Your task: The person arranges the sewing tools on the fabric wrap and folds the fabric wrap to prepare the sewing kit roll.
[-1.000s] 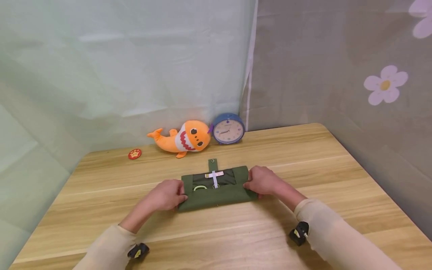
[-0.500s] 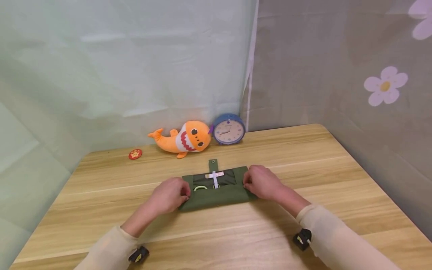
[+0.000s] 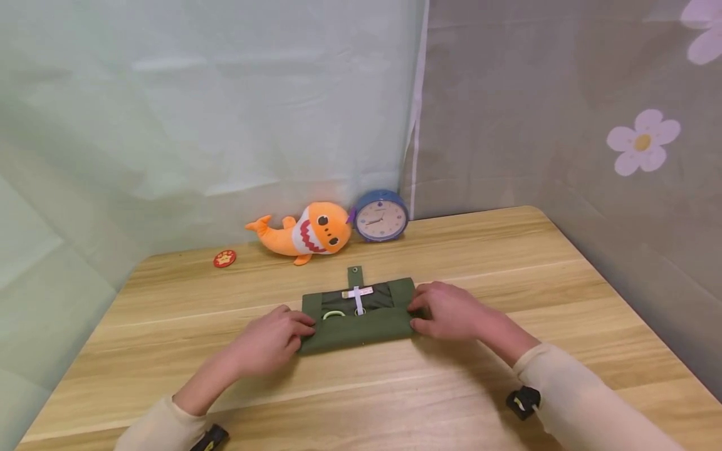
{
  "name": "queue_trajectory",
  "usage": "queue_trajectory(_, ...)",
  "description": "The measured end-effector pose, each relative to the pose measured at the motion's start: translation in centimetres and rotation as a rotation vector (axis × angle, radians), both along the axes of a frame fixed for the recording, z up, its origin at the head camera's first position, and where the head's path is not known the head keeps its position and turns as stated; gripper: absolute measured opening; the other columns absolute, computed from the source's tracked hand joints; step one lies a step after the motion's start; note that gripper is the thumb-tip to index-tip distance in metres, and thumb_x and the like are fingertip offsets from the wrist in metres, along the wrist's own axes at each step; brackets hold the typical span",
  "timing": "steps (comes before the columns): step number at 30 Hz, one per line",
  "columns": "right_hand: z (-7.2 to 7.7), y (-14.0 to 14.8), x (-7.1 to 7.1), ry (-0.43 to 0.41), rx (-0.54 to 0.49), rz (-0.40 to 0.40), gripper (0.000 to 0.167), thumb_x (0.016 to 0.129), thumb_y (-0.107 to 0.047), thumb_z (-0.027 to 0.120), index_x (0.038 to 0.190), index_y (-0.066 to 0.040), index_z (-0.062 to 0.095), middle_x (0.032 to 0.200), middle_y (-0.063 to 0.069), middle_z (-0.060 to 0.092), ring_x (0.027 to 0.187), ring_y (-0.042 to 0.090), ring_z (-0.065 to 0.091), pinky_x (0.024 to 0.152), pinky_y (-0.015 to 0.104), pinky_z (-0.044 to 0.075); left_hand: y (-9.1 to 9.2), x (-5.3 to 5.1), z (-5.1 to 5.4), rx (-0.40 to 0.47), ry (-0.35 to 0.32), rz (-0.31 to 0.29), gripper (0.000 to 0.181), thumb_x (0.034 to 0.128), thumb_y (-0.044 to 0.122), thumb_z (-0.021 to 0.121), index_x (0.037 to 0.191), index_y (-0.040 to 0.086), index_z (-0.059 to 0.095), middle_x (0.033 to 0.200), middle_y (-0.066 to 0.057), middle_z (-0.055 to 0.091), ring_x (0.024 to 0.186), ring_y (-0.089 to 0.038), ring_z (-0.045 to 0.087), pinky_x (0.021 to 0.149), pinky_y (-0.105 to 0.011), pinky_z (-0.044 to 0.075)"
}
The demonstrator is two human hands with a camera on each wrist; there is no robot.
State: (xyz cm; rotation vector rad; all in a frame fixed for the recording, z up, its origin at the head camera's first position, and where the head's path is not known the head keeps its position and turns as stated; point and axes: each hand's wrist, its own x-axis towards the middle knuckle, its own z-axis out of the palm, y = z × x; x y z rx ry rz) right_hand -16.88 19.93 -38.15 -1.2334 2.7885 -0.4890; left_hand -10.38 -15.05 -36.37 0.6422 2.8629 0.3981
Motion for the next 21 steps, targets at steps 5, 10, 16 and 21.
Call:
queue_trajectory(5,0.03,0.50,0.73,-0.009,0.066,-0.016,0.041,0.088,-0.030,0.080,0.122,-0.006,0.077,0.130,0.009,0.070,0.123,0.034,0.066,0.103,0.054,0.053,-0.44,0.56,-0.11,-0.013,-0.081,0.007,0.041,0.0980,0.026,0.066,0.131,0.003,0.073,0.146,-0.008,0.063,0.130,-0.029,0.054,0.097,-0.054,0.055)
queue_trajectory(10,-0.37,0.68,1.00,0.015,0.094,-0.039,0.044,0.083,-0.019,0.081,0.125,-0.006,0.076,0.133,0.009,0.070,0.124,0.034,0.065,0.100,0.054,0.055,-0.51,0.79,-0.38,-0.032,-0.052,-0.012,0.051,0.0886,0.027,0.082,0.133,0.005,0.070,0.148,-0.008,0.063,0.131,-0.030,0.054,0.100,-0.054,0.055)
queue_trajectory(16,-0.40,0.68,1.12,0.033,0.089,-0.038,0.042,0.085,-0.016,0.080,0.126,-0.005,0.075,0.134,0.012,0.071,0.124,0.036,0.067,0.101,0.054,0.055,-0.35,0.81,-0.72,-0.056,0.033,-0.030,0.043,0.0870,0.015,0.085,0.127,0.004,0.073,0.138,-0.011,0.068,0.123,-0.031,0.060,0.100,-0.050,0.056)
queue_trajectory(21,-0.27,0.71,1.12,0.038,0.072,-0.039,0.040,0.088,-0.018,0.077,0.127,-0.005,0.075,0.133,0.012,0.073,0.124,0.037,0.068,0.102,0.055,0.054,-0.33,0.89,-0.76,-0.049,0.039,-0.018,0.038,0.0902,0.013,0.082,0.126,0.003,0.073,0.139,-0.011,0.069,0.124,-0.031,0.061,0.099,-0.052,0.056)
